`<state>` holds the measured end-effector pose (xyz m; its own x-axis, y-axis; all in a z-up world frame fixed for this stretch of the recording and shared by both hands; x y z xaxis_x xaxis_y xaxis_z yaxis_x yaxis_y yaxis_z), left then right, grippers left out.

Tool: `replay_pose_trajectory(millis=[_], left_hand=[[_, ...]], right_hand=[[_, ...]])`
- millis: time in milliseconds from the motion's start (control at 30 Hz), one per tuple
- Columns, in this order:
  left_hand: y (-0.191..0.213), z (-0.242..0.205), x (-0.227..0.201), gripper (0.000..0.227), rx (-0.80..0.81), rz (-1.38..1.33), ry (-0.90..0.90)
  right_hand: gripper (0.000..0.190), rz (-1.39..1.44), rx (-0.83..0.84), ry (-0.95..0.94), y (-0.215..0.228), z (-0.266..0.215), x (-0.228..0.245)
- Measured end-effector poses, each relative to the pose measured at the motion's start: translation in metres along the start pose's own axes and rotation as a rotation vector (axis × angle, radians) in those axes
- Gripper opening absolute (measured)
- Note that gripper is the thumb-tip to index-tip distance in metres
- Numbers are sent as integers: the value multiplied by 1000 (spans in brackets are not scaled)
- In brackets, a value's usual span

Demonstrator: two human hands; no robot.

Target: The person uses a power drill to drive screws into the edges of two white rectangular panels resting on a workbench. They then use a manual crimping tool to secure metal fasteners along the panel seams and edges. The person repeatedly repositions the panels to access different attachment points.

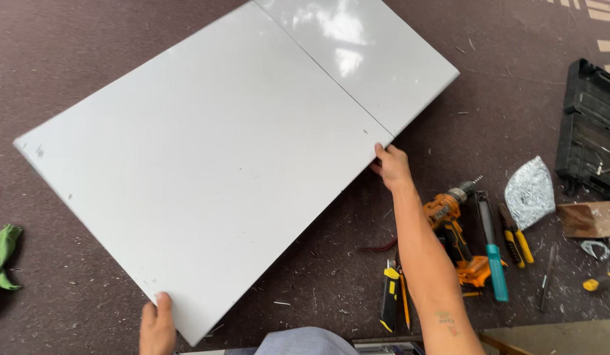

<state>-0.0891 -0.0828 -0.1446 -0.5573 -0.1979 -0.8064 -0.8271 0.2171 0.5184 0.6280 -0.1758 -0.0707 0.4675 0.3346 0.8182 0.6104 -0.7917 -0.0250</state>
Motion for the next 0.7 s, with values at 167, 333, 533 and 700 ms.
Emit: replay_pose_trajectory(millis=[167, 333, 533, 700], left_hand=[[-51, -34, 49, 58, 3, 20, 17], [-36, -28, 58, 46, -151, -130, -91], [25, 10, 13, 54, -301, 254, -241], [59, -11, -16, 39, -107, 734, -283]], right_hand=[[45, -123, -53, 66, 32, -53, 36], [49, -387, -145, 317, 121, -136, 32], [103, -1175, -337, 338, 182, -182, -21], [107, -1101, -354, -31, 202, -178, -51]])
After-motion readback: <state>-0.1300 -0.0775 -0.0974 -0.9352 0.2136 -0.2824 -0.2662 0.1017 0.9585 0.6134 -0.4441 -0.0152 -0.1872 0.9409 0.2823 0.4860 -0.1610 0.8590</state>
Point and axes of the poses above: each hand's wrist, its own z-axis towards the middle knuckle, its own y-axis out of the back of the hand, x = y × z, the point moved 10 cm from there along z, towards the middle knuckle, and after that the axes turned 13 degrees about -y, right-handed, at the moved point
